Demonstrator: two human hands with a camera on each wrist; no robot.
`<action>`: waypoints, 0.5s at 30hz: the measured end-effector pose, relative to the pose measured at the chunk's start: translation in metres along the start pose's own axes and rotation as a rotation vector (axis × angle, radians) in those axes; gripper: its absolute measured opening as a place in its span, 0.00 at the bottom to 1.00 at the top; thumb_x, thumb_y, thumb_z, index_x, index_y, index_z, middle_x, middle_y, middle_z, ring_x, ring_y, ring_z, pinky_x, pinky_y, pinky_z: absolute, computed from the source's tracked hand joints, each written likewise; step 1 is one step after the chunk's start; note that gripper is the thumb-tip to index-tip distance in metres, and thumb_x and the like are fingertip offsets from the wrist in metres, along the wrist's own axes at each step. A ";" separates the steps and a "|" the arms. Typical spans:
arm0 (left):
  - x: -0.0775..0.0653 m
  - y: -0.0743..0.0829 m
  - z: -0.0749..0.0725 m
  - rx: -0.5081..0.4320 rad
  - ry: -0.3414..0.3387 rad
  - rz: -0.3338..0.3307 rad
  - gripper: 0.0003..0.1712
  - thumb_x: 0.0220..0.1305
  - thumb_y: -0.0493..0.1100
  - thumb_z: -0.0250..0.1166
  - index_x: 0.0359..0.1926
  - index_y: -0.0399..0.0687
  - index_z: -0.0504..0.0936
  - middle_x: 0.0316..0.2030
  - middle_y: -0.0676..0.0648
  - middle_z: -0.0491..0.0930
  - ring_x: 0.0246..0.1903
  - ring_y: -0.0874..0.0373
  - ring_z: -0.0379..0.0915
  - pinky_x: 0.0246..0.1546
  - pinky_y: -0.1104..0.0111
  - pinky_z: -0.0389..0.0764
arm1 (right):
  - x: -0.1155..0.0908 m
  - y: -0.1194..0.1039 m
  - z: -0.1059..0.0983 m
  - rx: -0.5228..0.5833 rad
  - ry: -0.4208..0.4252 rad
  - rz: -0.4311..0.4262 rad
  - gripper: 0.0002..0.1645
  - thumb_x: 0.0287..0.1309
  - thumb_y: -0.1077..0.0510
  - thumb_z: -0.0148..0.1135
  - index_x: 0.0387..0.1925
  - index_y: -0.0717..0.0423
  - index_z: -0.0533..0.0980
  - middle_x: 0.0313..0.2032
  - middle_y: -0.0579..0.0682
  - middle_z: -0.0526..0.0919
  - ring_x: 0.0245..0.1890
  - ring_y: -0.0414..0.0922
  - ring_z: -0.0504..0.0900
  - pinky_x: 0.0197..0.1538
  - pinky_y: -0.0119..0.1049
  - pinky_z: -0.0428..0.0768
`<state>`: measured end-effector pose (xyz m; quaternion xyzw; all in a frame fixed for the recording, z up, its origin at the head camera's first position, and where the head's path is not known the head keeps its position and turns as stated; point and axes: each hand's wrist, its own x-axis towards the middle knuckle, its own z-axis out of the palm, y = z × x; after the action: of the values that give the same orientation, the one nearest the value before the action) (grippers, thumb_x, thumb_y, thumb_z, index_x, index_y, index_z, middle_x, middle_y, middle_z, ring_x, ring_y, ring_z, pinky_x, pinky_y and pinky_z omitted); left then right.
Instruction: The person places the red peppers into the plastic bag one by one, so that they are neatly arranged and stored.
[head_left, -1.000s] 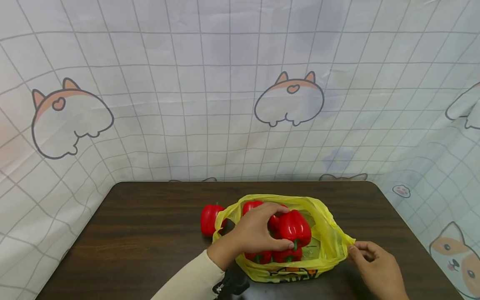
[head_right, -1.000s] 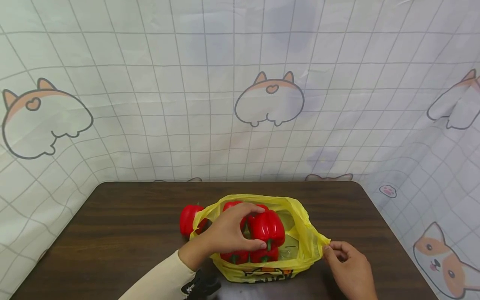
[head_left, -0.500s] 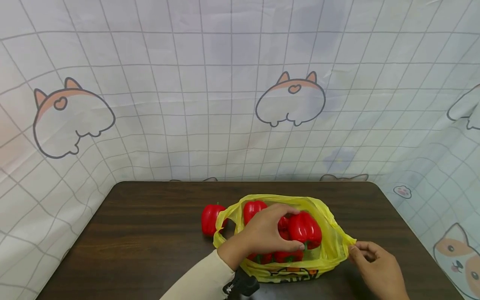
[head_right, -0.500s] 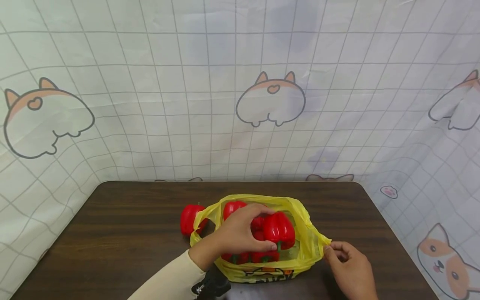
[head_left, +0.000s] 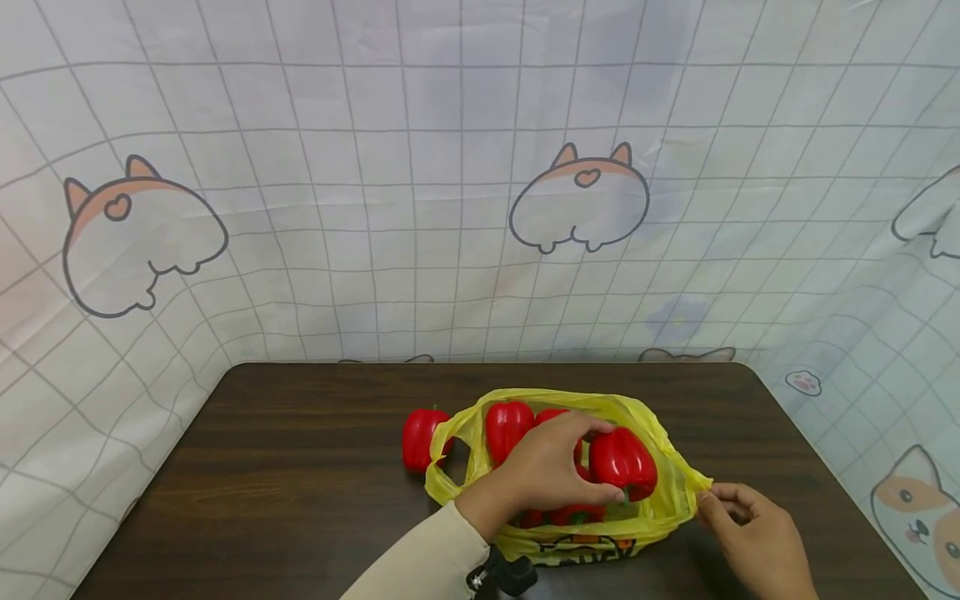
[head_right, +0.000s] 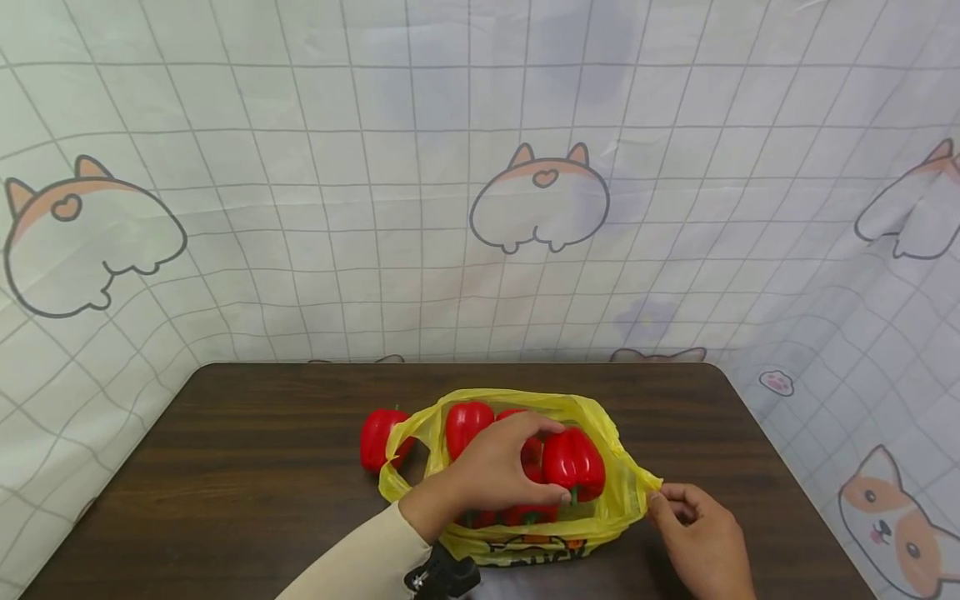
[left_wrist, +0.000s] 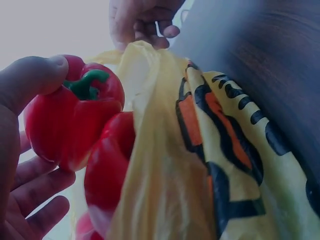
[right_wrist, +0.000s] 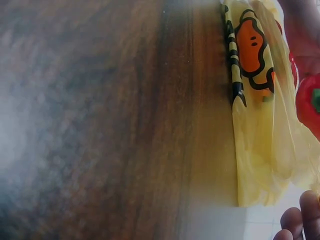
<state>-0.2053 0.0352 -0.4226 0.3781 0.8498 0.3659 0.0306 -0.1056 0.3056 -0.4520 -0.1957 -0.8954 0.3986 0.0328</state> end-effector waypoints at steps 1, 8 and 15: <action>0.001 0.000 0.001 0.001 -0.004 -0.003 0.42 0.53 0.65 0.76 0.67 0.62 0.74 0.59 0.63 0.75 0.55 0.66 0.73 0.49 0.73 0.78 | 0.000 0.000 0.000 0.000 0.000 0.000 0.28 0.72 0.42 0.60 0.52 0.64 0.80 0.34 0.50 0.89 0.34 0.46 0.86 0.32 0.36 0.79; 0.003 0.000 0.009 0.014 -0.024 -0.002 0.41 0.54 0.65 0.75 0.67 0.62 0.74 0.60 0.64 0.75 0.55 0.66 0.73 0.47 0.74 0.78 | 0.000 0.000 0.000 0.005 0.005 -0.002 0.27 0.72 0.43 0.61 0.52 0.64 0.80 0.34 0.50 0.89 0.35 0.46 0.86 0.32 0.36 0.79; 0.008 0.005 0.014 0.106 -0.028 -0.012 0.43 0.52 0.66 0.76 0.67 0.61 0.74 0.61 0.63 0.75 0.56 0.69 0.71 0.48 0.72 0.79 | 0.000 0.000 0.001 0.008 0.004 0.002 0.27 0.72 0.43 0.60 0.52 0.64 0.80 0.34 0.50 0.89 0.36 0.47 0.86 0.34 0.37 0.80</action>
<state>-0.2033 0.0516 -0.4280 0.3793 0.8697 0.3149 0.0248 -0.1055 0.3052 -0.4526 -0.1970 -0.8936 0.4019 0.0349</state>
